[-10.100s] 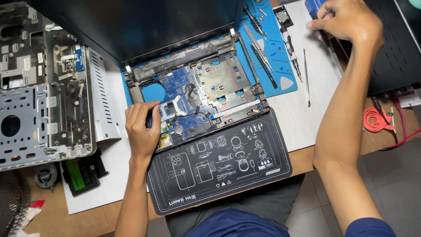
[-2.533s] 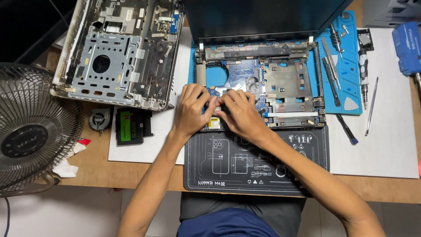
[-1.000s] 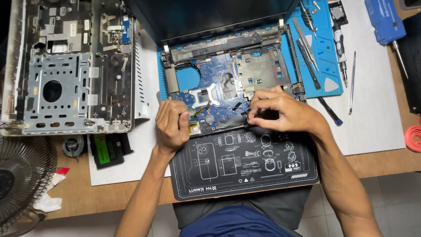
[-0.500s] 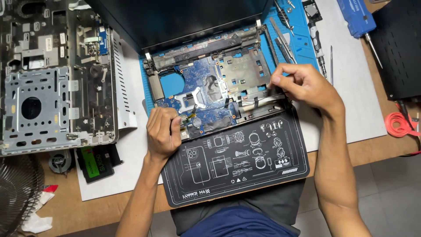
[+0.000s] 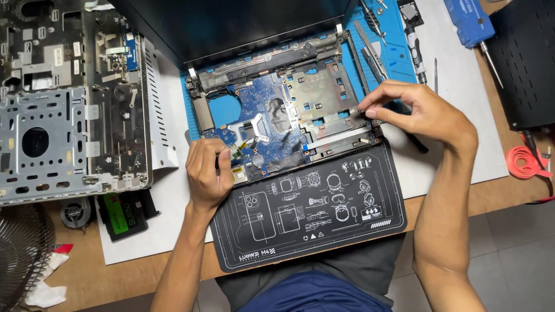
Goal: Reconnecting internal motherboard ribbon cables and reassembling the laptop chassis.
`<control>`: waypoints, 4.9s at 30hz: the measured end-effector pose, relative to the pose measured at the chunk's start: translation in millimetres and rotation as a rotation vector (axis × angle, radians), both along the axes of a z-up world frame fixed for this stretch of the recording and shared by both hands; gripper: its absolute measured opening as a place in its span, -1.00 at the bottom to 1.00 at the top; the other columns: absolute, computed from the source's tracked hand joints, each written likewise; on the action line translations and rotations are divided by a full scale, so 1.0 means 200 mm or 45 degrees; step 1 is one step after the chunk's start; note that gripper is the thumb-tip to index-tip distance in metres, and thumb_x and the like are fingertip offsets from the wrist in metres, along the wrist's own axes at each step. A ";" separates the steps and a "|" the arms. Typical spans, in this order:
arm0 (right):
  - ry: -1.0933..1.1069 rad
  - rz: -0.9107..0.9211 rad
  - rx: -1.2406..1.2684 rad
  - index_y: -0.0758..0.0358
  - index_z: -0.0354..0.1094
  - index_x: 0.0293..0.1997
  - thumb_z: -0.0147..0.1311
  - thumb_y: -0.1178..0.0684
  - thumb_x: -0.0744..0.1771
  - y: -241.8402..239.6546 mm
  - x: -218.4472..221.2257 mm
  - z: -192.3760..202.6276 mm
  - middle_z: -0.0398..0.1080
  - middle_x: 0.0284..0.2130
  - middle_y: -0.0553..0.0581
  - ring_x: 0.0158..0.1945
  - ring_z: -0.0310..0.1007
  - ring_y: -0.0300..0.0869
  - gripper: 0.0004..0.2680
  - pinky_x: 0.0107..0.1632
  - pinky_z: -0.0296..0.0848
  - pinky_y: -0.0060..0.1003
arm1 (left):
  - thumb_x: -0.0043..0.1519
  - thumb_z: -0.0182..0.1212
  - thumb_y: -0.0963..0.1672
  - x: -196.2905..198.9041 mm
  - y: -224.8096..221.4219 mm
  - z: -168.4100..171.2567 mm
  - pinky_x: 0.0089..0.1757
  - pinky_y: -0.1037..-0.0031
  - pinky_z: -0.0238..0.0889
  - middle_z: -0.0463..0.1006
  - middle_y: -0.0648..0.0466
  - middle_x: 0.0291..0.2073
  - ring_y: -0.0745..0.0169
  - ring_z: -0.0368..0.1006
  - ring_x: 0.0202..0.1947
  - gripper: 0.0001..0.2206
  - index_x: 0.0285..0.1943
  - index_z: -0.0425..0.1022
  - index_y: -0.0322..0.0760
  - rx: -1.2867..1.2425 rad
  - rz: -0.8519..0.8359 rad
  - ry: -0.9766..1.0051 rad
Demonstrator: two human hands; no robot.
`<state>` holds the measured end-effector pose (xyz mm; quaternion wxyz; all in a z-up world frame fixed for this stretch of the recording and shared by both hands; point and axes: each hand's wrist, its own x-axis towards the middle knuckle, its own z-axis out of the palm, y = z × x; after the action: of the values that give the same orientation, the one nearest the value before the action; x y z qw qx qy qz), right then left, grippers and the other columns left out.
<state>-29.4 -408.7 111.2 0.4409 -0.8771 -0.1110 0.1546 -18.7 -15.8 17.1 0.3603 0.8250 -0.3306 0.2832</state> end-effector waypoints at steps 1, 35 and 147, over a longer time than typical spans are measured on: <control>-0.084 -0.034 -0.091 0.19 0.52 -0.04 0.12 0.09 0.37 -0.01 0.00 0.00 0.52 -0.13 0.03 -0.02 0.46 -0.23 -0.87 0.11 0.35 -0.33 | 0.42 -0.08 -0.23 0.00 0.00 0.00 -0.33 0.26 0.08 0.41 -0.16 -0.44 -0.01 0.30 -0.43 -0.78 -0.34 0.30 -0.43 0.005 0.019 -0.002; -0.949 0.711 -1.299 0.10 0.36 -0.15 0.03 -0.02 0.39 -0.13 0.01 -0.14 0.42 -0.29 -0.02 -0.33 0.40 -0.14 -0.91 -0.20 0.37 -0.18 | 0.32 0.14 -0.23 0.01 0.00 0.04 -0.29 0.30 0.01 0.37 -0.06 -0.42 0.06 0.23 -0.37 -0.82 -0.38 0.34 -0.39 0.110 -0.008 0.095; -1.272 -0.783 -0.478 0.43 0.31 -0.15 -0.06 0.31 0.47 0.09 0.18 -0.35 0.35 -0.30 0.26 -0.25 0.32 -0.05 -0.93 -0.24 0.31 -0.22 | 0.18 0.12 -0.38 0.03 0.04 0.00 -0.24 0.34 0.18 0.50 -0.14 -0.26 0.02 0.37 -0.26 -0.81 -0.10 0.50 -0.45 0.173 0.057 0.006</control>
<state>7.5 -391.7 41.9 0.1981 -0.8981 -0.0171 -0.3923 -13.2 -6.8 17.6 0.2980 0.8555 -0.3294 0.2661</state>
